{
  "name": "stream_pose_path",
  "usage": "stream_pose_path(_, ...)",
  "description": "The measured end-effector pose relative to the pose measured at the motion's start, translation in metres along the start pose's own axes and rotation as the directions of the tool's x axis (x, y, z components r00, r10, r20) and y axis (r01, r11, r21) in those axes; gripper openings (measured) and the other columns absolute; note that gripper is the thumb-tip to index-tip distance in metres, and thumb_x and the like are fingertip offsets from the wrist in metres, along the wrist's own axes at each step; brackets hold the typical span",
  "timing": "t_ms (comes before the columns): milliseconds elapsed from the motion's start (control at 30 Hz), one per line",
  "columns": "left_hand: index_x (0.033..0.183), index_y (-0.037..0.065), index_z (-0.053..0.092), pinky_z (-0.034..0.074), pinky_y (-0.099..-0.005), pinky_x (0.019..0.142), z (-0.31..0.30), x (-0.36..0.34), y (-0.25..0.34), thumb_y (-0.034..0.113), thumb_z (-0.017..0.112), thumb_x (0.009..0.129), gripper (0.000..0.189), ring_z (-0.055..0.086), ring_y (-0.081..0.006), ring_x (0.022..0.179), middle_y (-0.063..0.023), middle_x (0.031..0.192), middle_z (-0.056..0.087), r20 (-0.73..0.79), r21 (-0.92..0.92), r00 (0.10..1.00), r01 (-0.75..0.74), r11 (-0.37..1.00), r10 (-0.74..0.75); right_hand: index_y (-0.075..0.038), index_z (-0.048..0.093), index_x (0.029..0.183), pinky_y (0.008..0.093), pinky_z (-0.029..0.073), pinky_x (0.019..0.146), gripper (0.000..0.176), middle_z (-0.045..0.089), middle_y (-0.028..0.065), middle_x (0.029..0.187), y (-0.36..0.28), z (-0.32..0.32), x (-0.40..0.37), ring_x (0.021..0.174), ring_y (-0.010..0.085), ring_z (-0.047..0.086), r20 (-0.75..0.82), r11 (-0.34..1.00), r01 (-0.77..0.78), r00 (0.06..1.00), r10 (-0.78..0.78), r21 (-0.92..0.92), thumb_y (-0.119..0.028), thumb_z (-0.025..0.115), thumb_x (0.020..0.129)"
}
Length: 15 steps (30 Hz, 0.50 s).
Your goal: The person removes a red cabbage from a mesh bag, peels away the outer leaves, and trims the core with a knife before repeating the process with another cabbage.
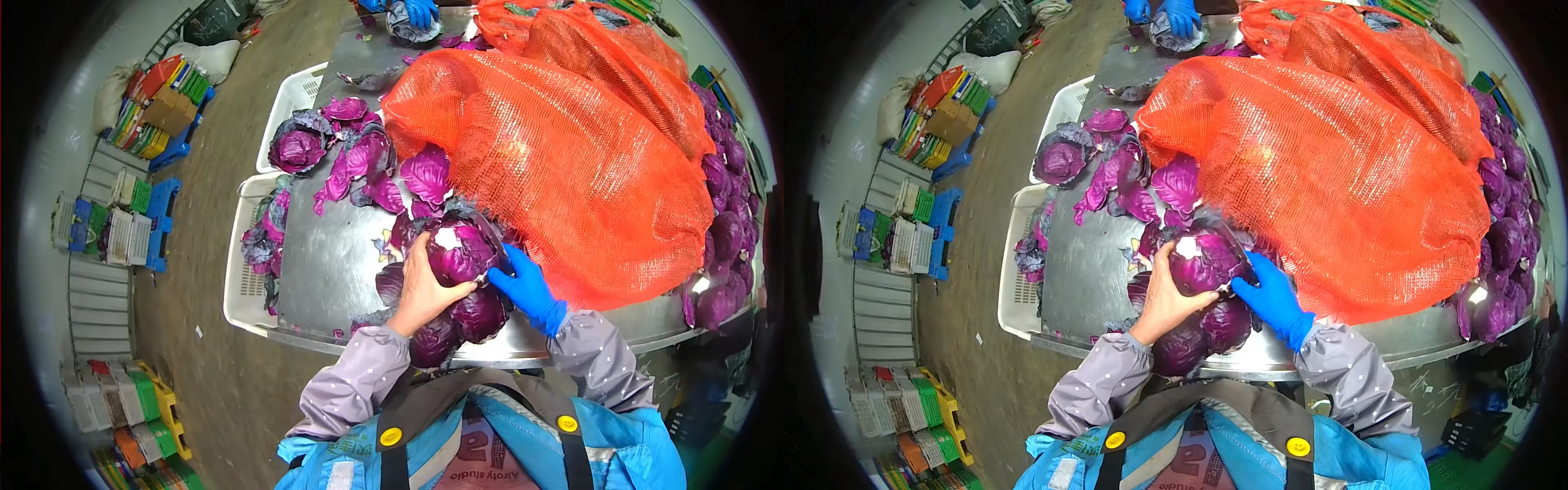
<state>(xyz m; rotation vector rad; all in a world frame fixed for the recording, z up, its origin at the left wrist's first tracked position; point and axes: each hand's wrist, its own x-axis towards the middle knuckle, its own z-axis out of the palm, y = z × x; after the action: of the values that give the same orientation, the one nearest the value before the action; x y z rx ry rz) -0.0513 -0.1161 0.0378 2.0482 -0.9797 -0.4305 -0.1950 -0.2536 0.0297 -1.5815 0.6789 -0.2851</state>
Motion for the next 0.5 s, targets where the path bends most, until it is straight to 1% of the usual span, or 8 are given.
stream_pose_path(133,0.130,-0.005,0.029,0.037,-0.0409,0.100,-0.010,-0.010,0.010,0.030,0.082,0.057,0.097,0.042,-0.0364,0.117,-0.0239,0.121,0.040,-0.054,-0.042,0.998,0.011,0.999,-0.013,-0.005,0.049,0.127,0.0309,0.049,0.081,0.048,0.061,0.0093,0.109,-0.018,0.003,-0.006,0.096,0.0162,0.059,0.065,0.986,-0.082,0.995,0.073,0.147,-0.013,0.064,0.082)
stream_pose_path(300,0.127,-0.005,0.034,0.038,-0.0421,0.097,-0.030,-0.030,0.032,0.029,0.082,0.055,0.093,0.044,-0.0388,0.113,-0.0233,0.119,0.042,-0.069,0.164,0.986,-0.139,0.977,0.152,-0.003,0.048,0.127,0.0313,0.045,0.088,0.050,0.059,0.0093,0.113,-0.023,-0.003,-0.023,0.103,0.0163,0.055,0.267,0.974,-0.173,0.955,0.130,0.147,-0.014,0.066,0.081)
stream_pose_path(333,0.127,-0.005,0.035,0.037,-0.0430,0.097,-0.025,-0.030,0.034,0.031,0.083,0.054,0.094,0.043,-0.0386,0.114,-0.0233,0.120,0.041,-0.012,0.227,0.993,-0.108,0.968,0.114,-0.003,0.049,0.125,0.0332,0.043,0.091,0.048,0.057,0.0126,0.115,-0.009,-0.004,-0.023,0.106,0.0214,0.054,0.183,0.997,-0.072,0.981,0.063,0.041,-0.012,0.065,0.080)
stream_pose_path(367,0.126,-0.005,0.035,0.036,-0.0439,0.096,-0.020,-0.030,0.036,0.033,0.084,0.053,0.096,0.041,-0.0384,0.115,-0.0232,0.120,0.041,0.040,0.291,0.996,-0.083,0.953,0.074,-0.003,0.049,0.125,0.0332,0.043,0.091,0.048,0.057,0.0126,0.115,-0.004,-0.010,-0.023,0.106,0.0214,0.054,0.183,0.997,-0.073,0.981,0.065,0.039,-0.012,0.065,0.080)
stream_pose_path(400,0.126,-0.004,0.036,0.035,-0.0450,0.096,-0.013,-0.028,0.035,0.036,0.085,0.050,0.099,0.041,-0.0374,0.113,-0.0215,0.120,0.041,0.033,0.313,0.994,-0.112,0.943,0.107,-0.003,0.049,0.124,0.0341,0.043,0.091,0.048,0.055,0.0148,0.115,-0.004,-0.016,-0.022,0.104,0.0258,0.054,0.125,0.960,0.124,0.988,-0.095,-0.249,-0.009,0.063,0.079)
stream_pose_path(433,0.126,-0.004,0.036,0.035,-0.0450,0.096,-0.012,-0.025,0.032,0.036,0.085,0.050,0.099,0.041,-0.0374,0.113,-0.0215,0.120,0.041,0.036,0.311,0.993,-0.117,0.943,0.112,-0.003,0.049,0.123,0.0349,0.043,0.092,0.047,0.053,0.0170,0.115,-0.005,-0.019,-0.020,0.103,0.0302,0.054,0.113,0.806,0.280,0.959,-0.260,-0.521,-0.007,0.061,0.077)
stream_pose_path(467,0.125,-0.004,0.037,0.035,-0.0450,0.096,-0.012,-0.021,0.028,0.037,0.085,0.049,0.098,0.041,-0.0370,0.112,-0.0207,0.119,0.041,0.038,0.262,0.994,-0.104,0.959,0.098,-0.004,0.048,0.121,0.0386,0.045,0.087,0.046,0.050,0.0189,0.112,-0.008,-0.023,-0.024,0.099,0.0370,0.053,0.120,0.804,0.229,0.973,-0.196,-0.549,-0.005,0.058,0.076)
stream_pose_path(500,0.124,-0.004,0.038,0.035,-0.0451,0.096,-0.012,-0.022,0.026,0.037,0.085,0.049,0.098,0.041,-0.0365,0.110,-0.0199,0.118,0.041,0.046,0.210,0.996,-0.083,0.974,0.075,-0.004,0.048,0.121,0.0386,0.045,0.087,0.046,0.050,0.0189,0.112,-0.013,-0.023,-0.031,0.099,0.0370,0.053,0.114,0.807,0.214,0.977,-0.182,-0.550,-0.005,0.058,0.076)
